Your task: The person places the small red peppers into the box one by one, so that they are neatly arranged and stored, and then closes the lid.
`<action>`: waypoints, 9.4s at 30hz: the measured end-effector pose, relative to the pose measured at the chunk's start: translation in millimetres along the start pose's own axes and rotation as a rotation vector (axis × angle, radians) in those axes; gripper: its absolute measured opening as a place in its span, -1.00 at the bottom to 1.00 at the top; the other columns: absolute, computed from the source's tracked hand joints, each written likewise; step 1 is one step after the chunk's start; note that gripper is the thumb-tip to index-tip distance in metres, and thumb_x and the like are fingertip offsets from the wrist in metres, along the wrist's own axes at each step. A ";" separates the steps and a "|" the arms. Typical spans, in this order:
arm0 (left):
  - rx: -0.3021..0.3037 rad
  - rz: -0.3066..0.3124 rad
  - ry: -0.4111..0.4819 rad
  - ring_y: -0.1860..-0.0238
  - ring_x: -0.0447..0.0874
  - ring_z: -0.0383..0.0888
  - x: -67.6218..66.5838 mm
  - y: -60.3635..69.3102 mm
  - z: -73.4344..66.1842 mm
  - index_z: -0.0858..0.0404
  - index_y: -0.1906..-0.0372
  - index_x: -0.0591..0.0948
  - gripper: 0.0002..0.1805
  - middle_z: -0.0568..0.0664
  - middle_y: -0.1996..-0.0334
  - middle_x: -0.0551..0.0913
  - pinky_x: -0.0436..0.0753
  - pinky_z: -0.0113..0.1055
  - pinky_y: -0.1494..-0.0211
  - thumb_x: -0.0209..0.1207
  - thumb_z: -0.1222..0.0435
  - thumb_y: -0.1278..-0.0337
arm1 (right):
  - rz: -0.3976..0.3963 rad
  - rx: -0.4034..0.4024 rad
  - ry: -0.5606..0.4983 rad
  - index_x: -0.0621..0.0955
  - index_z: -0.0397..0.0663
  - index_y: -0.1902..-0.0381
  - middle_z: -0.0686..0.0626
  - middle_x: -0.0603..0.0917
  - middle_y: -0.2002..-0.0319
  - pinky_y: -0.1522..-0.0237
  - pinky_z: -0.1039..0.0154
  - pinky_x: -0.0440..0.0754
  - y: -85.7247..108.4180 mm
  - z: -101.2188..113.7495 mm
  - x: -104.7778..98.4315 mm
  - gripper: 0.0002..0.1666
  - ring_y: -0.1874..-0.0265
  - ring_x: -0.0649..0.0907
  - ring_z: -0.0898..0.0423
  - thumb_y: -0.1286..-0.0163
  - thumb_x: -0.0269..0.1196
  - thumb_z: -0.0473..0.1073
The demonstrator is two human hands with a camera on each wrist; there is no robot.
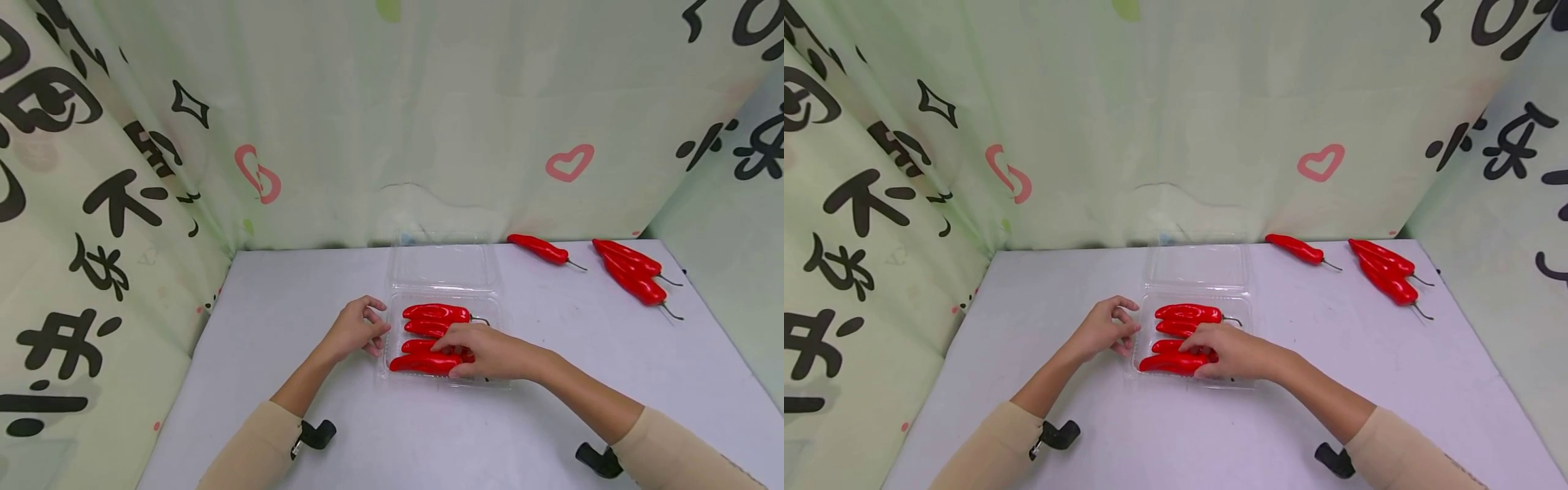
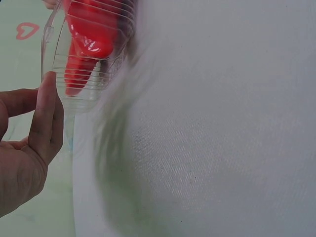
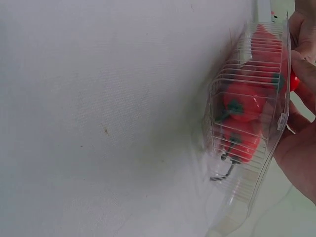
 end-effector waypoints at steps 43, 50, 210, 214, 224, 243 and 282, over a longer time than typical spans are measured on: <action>-0.015 -0.001 -0.003 0.60 0.68 -0.10 -0.2 2.4 -3.2 0.34 -0.21 0.48 -0.57 0.12 0.33 0.61 0.77 -0.27 0.48 0.31 0.39 -0.32 | -0.024 0.011 -0.069 0.68 0.09 -0.08 0.16 0.67 0.11 0.13 0.33 0.74 4.0 -0.1 -0.9 -0.52 0.14 0.63 0.23 -0.20 0.56 -0.12; -0.018 0.000 -0.001 0.60 0.68 -0.10 -0.2 2.9 -3.3 0.34 -0.22 0.48 -0.57 0.12 0.32 0.61 0.78 -0.27 0.47 0.31 0.39 -0.32 | -0.020 0.008 -0.069 0.68 0.09 -0.09 0.17 0.67 0.10 0.12 0.33 0.74 4.7 -2.7 -0.5 -0.52 0.14 0.62 0.24 -0.22 0.54 -0.08; 0.003 0.013 0.015 0.60 0.69 -0.11 -1.4 1.4 -0.2 0.37 -0.22 0.47 -0.55 0.12 0.33 0.60 0.78 -0.27 0.47 0.32 0.38 -0.31 | -0.496 0.310 0.046 0.46 -0.09 -0.42 -0.27 0.48 -0.39 -0.25 -0.43 0.54 35.1 -108.5 -92.9 -0.25 -0.41 0.40 -0.31 -0.32 0.46 -0.14; 0.003 0.016 0.023 0.61 0.69 -0.11 -1.6 2.0 -0.8 0.38 -0.22 0.47 -0.54 0.12 0.33 0.60 0.77 -0.27 0.48 0.32 0.38 -0.30 | -0.502 0.326 0.068 0.43 -0.13 -0.45 -0.31 0.43 -0.43 -0.33 -0.43 0.45 36.0 -121.9 -99.9 -0.23 -0.44 0.36 -0.33 -0.36 0.43 -0.12; -0.002 0.016 0.009 0.61 0.69 -0.11 -0.4 1.5 -1.5 0.35 -0.20 0.48 -0.57 0.12 0.33 0.60 0.77 -0.28 0.48 0.31 0.39 -0.31 | -0.487 0.387 0.104 0.30 -0.18 -0.54 -0.40 0.32 -0.47 -0.29 -0.48 0.45 34.8 -152.4 -117.3 -0.07 -0.42 0.30 -0.42 -0.30 0.46 -0.18; 0.005 0.016 0.003 0.62 0.69 -0.11 -1.5 2.6 -2.3 0.37 -0.21 0.47 -0.56 0.13 0.31 0.59 0.77 -0.27 0.48 0.31 0.39 -0.31 | -0.392 0.606 0.069 0.10 0.04 -0.66 -0.40 0.19 -0.53 -0.26 -0.52 0.45 33.2 -191.4 -125.3 0.04 -0.45 0.19 -0.45 -0.38 0.39 -0.11; 0.011 0.014 0.009 0.60 0.70 -0.10 -1.8 2.1 -0.2 0.37 -0.21 0.47 -0.57 0.14 0.31 0.59 0.78 -0.26 0.48 0.30 0.39 -0.32 | -0.503 0.558 0.065 0.16 -0.03 -0.64 -0.43 0.31 -0.46 -0.32 -0.50 0.41 33.1 -201.8 -112.2 -0.16 -0.38 0.31 -0.44 -0.51 0.23 -0.22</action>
Point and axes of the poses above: each hand's wrist, its own y-axis away from the middle knuckle, its own x-axis out of the palm, z = x × y, the point moved 2 cm from there along -y, towards the middle knuckle
